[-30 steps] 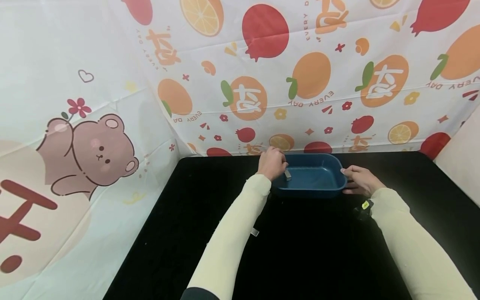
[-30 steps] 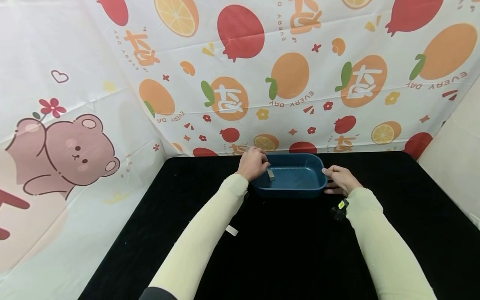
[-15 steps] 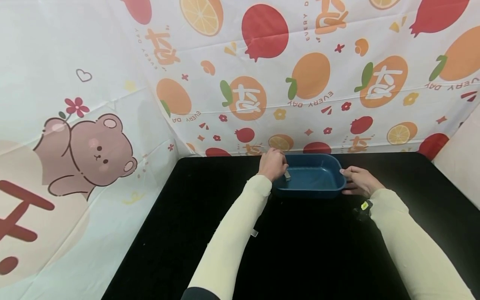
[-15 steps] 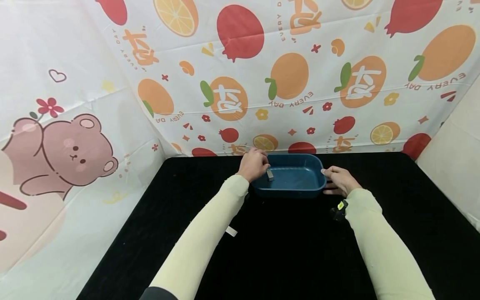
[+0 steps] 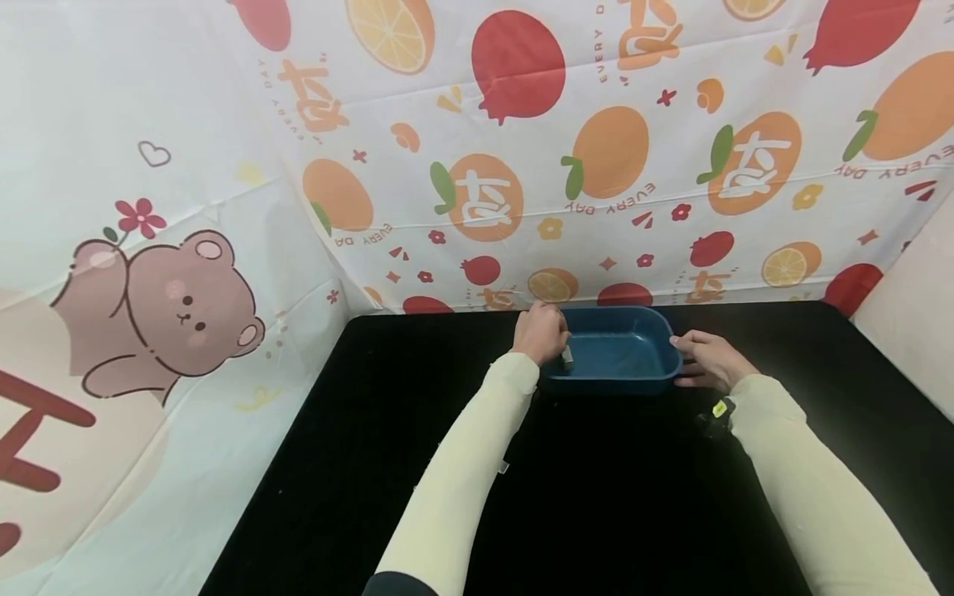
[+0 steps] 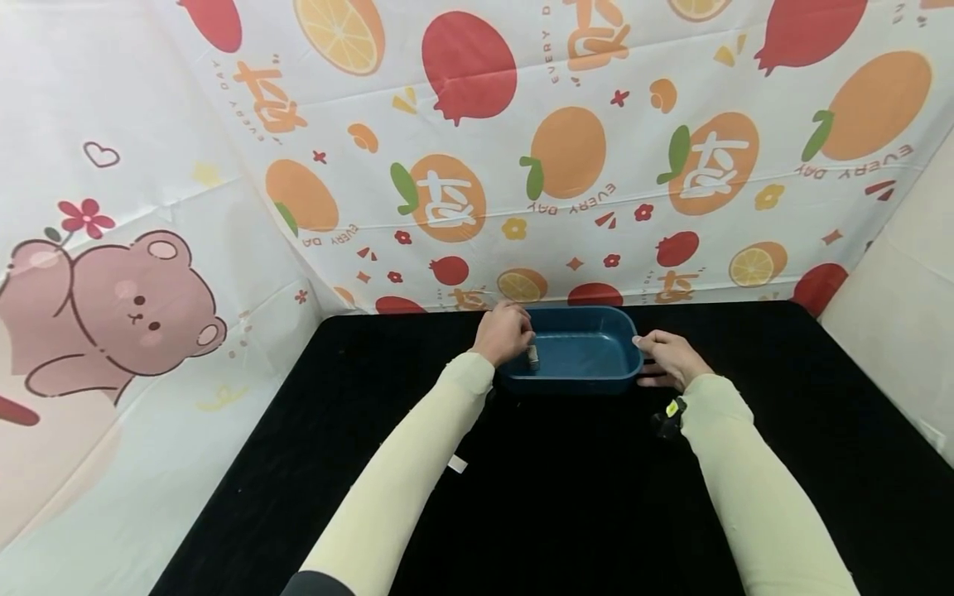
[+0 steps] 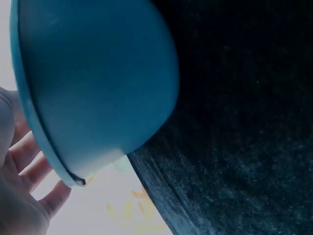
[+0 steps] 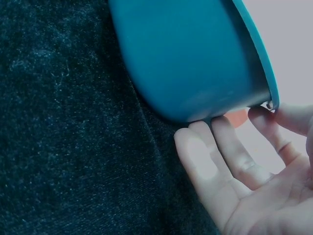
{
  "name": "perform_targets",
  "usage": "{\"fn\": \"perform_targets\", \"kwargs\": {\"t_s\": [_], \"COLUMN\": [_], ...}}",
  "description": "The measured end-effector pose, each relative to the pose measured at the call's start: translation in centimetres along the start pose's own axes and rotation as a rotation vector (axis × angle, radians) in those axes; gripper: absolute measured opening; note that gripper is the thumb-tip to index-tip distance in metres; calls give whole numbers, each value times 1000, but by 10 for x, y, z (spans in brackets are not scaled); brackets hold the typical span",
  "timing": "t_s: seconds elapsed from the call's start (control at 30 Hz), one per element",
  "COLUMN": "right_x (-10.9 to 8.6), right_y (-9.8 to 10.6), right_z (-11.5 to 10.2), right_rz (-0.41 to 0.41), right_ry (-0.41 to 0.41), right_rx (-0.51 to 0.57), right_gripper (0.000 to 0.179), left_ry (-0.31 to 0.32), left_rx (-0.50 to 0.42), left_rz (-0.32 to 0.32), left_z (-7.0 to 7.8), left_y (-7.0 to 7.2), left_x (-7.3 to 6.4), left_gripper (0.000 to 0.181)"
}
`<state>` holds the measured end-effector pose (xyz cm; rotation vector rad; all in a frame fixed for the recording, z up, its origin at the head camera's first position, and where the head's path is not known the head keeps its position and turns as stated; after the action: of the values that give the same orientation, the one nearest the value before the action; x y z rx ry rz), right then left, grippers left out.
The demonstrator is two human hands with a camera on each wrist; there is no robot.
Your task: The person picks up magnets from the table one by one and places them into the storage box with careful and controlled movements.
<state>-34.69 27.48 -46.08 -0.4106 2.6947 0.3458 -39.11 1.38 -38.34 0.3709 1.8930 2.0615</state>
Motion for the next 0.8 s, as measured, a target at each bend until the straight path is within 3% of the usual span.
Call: {"fn": "perform_targets", "kwargs": {"t_s": [0.33,0.8], "right_x": [0,0], "right_y": [2,-1], "right_z": [-5,0], "right_rz": [5,-4], "right_ry": [11,-4], "right_rx": [-2,9], "right_gripper": [31,30], "left_ry": [3,1], "left_rx": [-31,-73], "left_rz": [11,26], "left_z": [-15,-32], "left_y": [-1,7], "left_x": [-5,-12], "left_gripper": [22,22]}}
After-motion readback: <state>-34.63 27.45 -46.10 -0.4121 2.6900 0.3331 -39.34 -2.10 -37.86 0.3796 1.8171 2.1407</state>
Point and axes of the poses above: each hand's wrist, its own x-axis towards the middle knuckle, its own y-axis out of the back of the hand, z = x × y, the point moved 8 cm from there along x, towards the middle knuckle, and after that the axes turned 8 degrees about -z, right-handed, at the moved point
